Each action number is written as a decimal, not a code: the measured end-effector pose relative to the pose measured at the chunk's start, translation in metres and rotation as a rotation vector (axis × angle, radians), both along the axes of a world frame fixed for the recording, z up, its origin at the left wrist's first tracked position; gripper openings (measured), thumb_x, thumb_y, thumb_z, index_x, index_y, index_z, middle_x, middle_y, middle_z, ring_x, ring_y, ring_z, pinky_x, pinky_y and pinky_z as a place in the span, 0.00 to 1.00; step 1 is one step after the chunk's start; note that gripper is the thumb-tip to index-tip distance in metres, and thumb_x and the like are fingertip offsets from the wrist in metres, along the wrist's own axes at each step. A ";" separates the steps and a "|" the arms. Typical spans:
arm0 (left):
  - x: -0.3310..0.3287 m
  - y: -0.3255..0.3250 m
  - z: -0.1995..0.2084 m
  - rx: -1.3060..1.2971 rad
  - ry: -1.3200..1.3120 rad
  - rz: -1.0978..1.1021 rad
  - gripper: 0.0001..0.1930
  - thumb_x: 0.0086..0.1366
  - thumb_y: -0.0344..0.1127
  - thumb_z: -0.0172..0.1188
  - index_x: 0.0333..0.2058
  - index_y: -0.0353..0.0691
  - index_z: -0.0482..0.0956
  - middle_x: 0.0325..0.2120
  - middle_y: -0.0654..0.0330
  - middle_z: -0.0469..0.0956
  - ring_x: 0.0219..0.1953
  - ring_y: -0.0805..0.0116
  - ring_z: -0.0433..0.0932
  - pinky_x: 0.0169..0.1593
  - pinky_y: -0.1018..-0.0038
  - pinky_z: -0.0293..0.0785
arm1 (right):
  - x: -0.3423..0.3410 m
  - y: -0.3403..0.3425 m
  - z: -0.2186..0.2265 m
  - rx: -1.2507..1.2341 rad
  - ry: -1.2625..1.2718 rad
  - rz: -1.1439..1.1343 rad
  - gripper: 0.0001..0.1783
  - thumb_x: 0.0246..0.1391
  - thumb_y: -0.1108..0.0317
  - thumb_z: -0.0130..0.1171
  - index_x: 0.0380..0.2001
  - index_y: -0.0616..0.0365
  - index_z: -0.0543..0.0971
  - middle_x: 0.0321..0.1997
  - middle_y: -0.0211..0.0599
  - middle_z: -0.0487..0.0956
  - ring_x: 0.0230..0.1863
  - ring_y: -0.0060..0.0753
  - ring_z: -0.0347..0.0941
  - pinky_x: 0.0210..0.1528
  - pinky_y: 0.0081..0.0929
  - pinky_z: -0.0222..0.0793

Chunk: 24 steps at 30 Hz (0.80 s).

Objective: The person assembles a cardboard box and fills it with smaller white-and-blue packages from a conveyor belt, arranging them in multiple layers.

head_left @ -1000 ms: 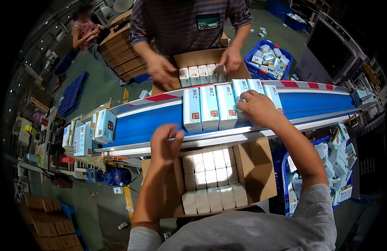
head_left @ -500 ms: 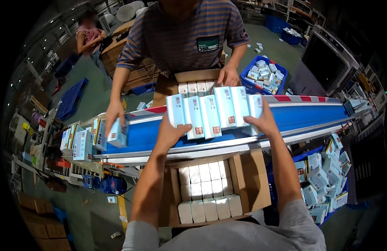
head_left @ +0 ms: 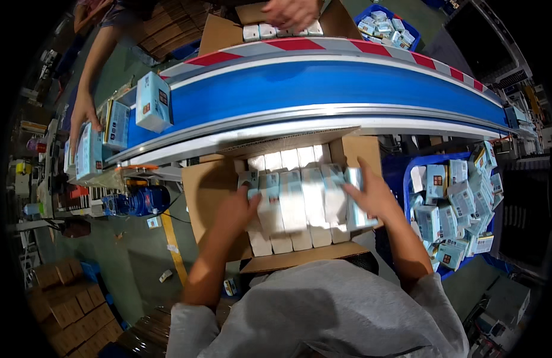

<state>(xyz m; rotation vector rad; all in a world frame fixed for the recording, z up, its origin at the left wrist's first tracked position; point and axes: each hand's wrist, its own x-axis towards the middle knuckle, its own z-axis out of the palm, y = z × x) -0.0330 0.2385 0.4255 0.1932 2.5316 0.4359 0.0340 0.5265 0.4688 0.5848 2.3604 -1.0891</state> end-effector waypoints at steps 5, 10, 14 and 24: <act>-0.043 0.038 0.012 -0.210 -0.055 -0.337 0.26 0.56 0.51 0.51 0.49 0.40 0.68 0.39 0.46 0.73 0.43 0.49 0.71 0.46 0.62 0.67 | -0.010 0.031 -0.043 0.148 0.363 0.127 0.40 0.42 0.56 0.58 0.56 0.64 0.57 0.36 0.59 0.74 0.37 0.49 0.74 0.41 0.33 0.68; -0.065 0.056 -0.046 -0.003 -0.380 -0.412 0.40 0.46 0.63 0.56 0.54 0.44 0.64 0.54 0.48 0.61 0.57 0.55 0.59 0.57 0.65 0.57 | 0.014 0.031 -0.049 -0.062 0.411 0.052 0.40 0.39 0.59 0.60 0.55 0.62 0.59 0.54 0.53 0.65 0.53 0.49 0.65 0.51 0.32 0.61; -0.078 0.045 -0.075 -0.071 -0.534 -0.480 0.48 0.39 0.66 0.60 0.55 0.40 0.62 0.56 0.51 0.59 0.57 0.55 0.59 0.58 0.67 0.57 | 0.022 0.034 -0.033 -0.126 0.420 -0.221 0.42 0.37 0.62 0.62 0.55 0.64 0.55 0.48 0.55 0.67 0.49 0.45 0.66 0.51 0.31 0.61; 0.029 0.090 0.047 0.497 0.776 -0.738 0.38 0.35 0.35 0.68 0.49 0.38 0.64 0.49 0.47 0.64 0.49 0.44 0.65 0.50 0.58 0.63 | -0.043 -0.041 -0.065 -0.402 0.550 -0.333 0.34 0.39 0.57 0.63 0.43 0.65 0.58 0.32 0.47 0.71 0.32 0.33 0.70 0.31 0.26 0.68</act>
